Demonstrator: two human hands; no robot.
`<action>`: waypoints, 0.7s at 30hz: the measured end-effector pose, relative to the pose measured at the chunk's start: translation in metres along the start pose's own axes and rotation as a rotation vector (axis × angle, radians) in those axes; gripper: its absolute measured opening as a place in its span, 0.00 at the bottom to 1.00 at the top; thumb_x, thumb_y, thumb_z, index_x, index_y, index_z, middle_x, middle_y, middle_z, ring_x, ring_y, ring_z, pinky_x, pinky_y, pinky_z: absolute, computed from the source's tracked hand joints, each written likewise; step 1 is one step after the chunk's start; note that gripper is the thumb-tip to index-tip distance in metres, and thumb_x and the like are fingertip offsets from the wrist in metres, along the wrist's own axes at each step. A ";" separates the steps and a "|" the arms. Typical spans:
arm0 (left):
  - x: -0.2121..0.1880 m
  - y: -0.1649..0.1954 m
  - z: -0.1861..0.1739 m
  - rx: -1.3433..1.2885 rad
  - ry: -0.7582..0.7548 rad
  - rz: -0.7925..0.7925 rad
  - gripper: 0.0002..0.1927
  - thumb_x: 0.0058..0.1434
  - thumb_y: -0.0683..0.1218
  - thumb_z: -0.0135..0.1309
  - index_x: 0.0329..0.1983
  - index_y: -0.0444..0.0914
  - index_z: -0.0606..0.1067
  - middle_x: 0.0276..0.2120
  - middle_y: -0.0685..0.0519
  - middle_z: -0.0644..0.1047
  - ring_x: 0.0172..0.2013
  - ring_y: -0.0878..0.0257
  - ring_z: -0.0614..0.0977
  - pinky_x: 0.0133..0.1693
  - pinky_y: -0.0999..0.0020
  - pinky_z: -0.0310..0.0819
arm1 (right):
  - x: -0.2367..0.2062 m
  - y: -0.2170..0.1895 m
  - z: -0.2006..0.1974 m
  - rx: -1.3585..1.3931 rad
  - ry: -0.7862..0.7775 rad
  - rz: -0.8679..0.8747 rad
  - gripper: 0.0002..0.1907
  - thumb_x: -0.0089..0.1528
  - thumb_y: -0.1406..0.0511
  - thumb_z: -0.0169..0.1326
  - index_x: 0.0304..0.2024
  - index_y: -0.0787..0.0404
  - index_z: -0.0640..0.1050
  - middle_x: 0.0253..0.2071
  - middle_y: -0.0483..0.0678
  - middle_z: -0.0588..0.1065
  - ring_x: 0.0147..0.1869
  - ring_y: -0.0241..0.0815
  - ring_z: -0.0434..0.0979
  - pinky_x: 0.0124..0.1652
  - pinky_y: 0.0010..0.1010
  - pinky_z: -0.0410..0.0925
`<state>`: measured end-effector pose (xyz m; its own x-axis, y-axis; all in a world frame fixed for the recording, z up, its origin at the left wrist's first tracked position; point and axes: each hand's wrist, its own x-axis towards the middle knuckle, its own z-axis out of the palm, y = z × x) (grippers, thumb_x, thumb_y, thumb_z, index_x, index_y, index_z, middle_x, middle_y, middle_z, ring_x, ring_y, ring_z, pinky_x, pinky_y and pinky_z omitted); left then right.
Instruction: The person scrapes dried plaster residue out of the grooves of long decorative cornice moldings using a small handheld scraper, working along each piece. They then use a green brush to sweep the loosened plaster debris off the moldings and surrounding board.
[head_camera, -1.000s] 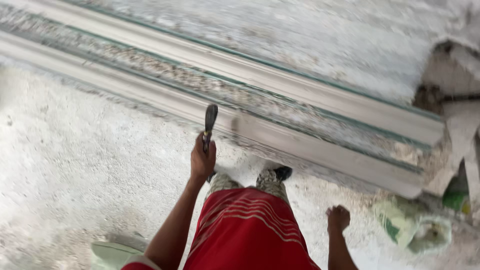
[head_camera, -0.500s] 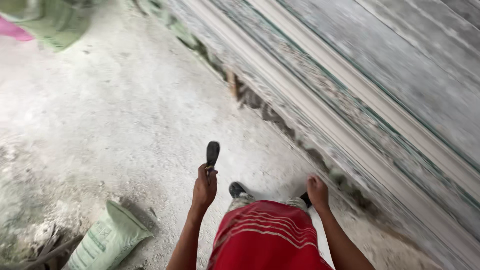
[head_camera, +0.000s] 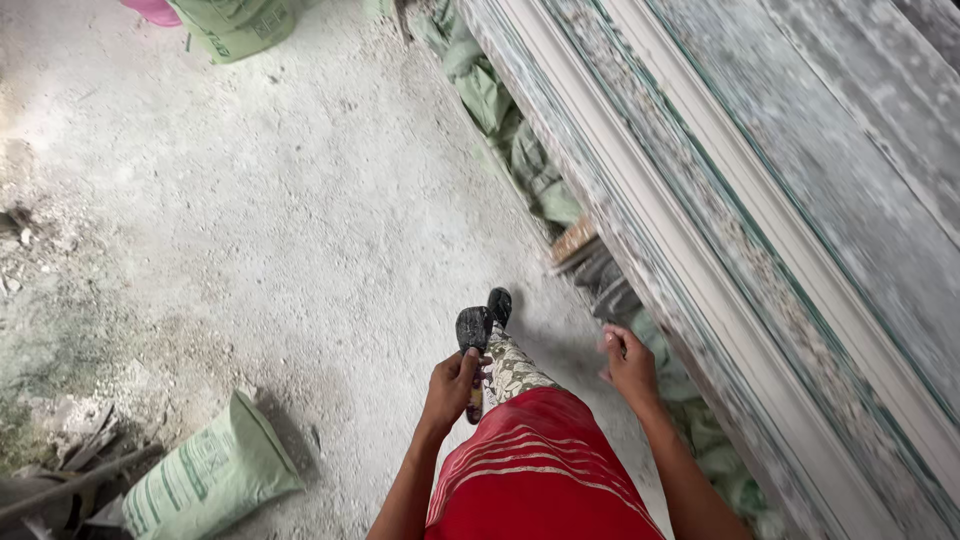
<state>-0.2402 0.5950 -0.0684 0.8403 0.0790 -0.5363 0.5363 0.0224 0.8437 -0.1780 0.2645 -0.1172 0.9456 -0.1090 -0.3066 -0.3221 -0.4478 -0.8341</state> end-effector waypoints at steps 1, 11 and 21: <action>0.020 0.016 -0.006 0.077 0.003 0.044 0.27 0.73 0.58 0.45 0.41 0.30 0.82 0.22 0.51 0.76 0.21 0.68 0.71 0.24 0.69 0.67 | 0.020 -0.007 0.007 -0.073 0.000 0.112 0.18 0.68 0.54 0.48 0.47 0.60 0.80 0.27 0.52 0.78 0.24 0.40 0.74 0.26 0.39 0.70; 0.236 0.197 -0.044 0.185 -0.122 0.161 0.24 0.73 0.53 0.44 0.37 0.27 0.78 0.25 0.48 0.80 0.31 0.64 0.86 0.31 0.66 0.78 | 0.213 -0.209 0.084 -0.055 -0.520 -0.262 0.36 0.66 0.54 0.51 0.72 0.59 0.57 0.68 0.66 0.57 0.69 0.64 0.58 0.59 0.58 0.60; 0.407 0.335 -0.044 0.493 -0.250 0.281 0.23 0.73 0.52 0.48 0.34 0.28 0.78 0.24 0.39 0.77 0.26 0.49 0.78 0.31 0.55 0.72 | 0.342 -0.355 0.128 -0.331 -0.396 0.225 0.36 0.66 0.60 0.54 0.76 0.50 0.61 0.46 0.65 0.81 0.49 0.53 0.84 0.50 0.39 0.72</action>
<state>0.2782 0.6784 -0.0027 0.9158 -0.2220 -0.3347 0.2149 -0.4330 0.8754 0.2538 0.4995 0.0150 0.7451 0.0792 -0.6622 -0.4213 -0.7139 -0.5594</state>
